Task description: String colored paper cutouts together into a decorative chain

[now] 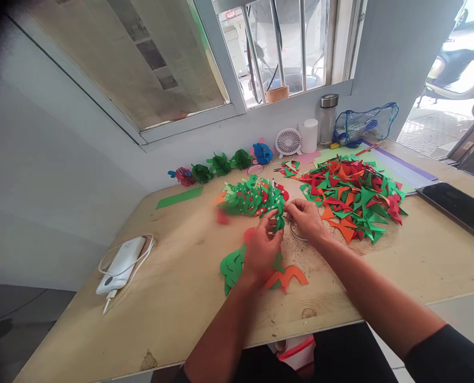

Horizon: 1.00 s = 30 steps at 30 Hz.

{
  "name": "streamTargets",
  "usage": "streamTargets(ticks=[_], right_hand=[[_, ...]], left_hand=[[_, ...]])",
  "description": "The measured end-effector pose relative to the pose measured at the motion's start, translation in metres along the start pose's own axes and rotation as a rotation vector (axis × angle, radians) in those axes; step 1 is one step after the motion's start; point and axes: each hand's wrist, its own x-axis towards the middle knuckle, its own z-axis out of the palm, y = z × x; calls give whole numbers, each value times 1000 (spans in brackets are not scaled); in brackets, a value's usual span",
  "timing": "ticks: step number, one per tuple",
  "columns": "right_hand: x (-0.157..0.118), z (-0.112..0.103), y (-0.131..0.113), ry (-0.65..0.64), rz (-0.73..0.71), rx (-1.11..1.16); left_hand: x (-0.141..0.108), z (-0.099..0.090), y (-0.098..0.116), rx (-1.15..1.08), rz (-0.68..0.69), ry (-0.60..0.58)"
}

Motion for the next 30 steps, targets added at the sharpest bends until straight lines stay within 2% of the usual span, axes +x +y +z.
streamTargets(ticks=[8,17,22,26,30], right_hand=[[-2,2,-3,-41,15,-8],[-2,4,3,-111,28,-31],[-1,4,10,-189,-53,-182],[1,2,12,-216,-101,-198],[0,2,11,-246,-130,-214]], left_hand=[[3,1,-3,-257,-87,21],[7,1,1,-409,-150,162],[5,1,3,-434,-121,164],[6,1,2,-450,-159,166],[9,0,0,-516,-219,239]])
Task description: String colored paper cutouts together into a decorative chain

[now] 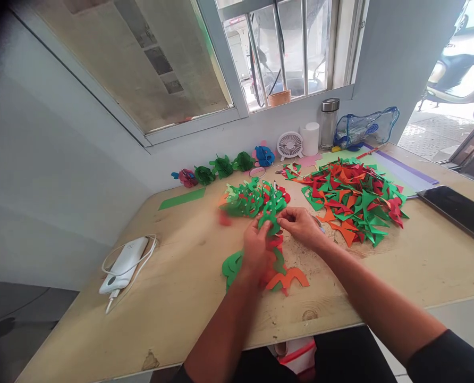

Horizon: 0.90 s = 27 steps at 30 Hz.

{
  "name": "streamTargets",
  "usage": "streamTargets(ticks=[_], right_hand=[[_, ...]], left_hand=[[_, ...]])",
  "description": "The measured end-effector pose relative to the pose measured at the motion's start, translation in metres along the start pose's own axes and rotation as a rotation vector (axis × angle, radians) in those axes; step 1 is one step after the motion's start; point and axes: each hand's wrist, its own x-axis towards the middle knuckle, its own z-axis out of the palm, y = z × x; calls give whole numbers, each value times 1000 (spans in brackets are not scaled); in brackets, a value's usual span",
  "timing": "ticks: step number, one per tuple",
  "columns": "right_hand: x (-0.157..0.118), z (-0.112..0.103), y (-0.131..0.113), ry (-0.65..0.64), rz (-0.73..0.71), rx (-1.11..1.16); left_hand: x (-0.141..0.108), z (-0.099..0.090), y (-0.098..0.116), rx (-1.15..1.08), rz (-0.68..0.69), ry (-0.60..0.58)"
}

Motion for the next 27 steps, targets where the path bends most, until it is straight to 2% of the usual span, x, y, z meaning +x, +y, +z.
streamTargets(ticks=[2,4,7,11,14,16,23,27], right_hand=[[-1,1,-2,4,-17,-29],[-2,1,-4,-9,-35,-45],[-2,-3,-8,-11,-70,-60],[3,-17,-9,161,-36,-177],[5,-27,-7,238,18,-418],[4,-30,-7,206,47,-583],[-6,-31,-21,-37,91,-1049],[-11,-27,-25,-132,143,-1187]], left_hand=[[1,-1,1,-55,-72,3],[2,-2,3,-97,-140,-45],[3,-4,7,-127,-150,-67],[4,-7,9,-119,-105,10],[5,-8,9,-51,-65,38],[6,-8,9,19,-32,45],[9,-11,6,153,61,35],[12,-11,1,171,43,-21]])
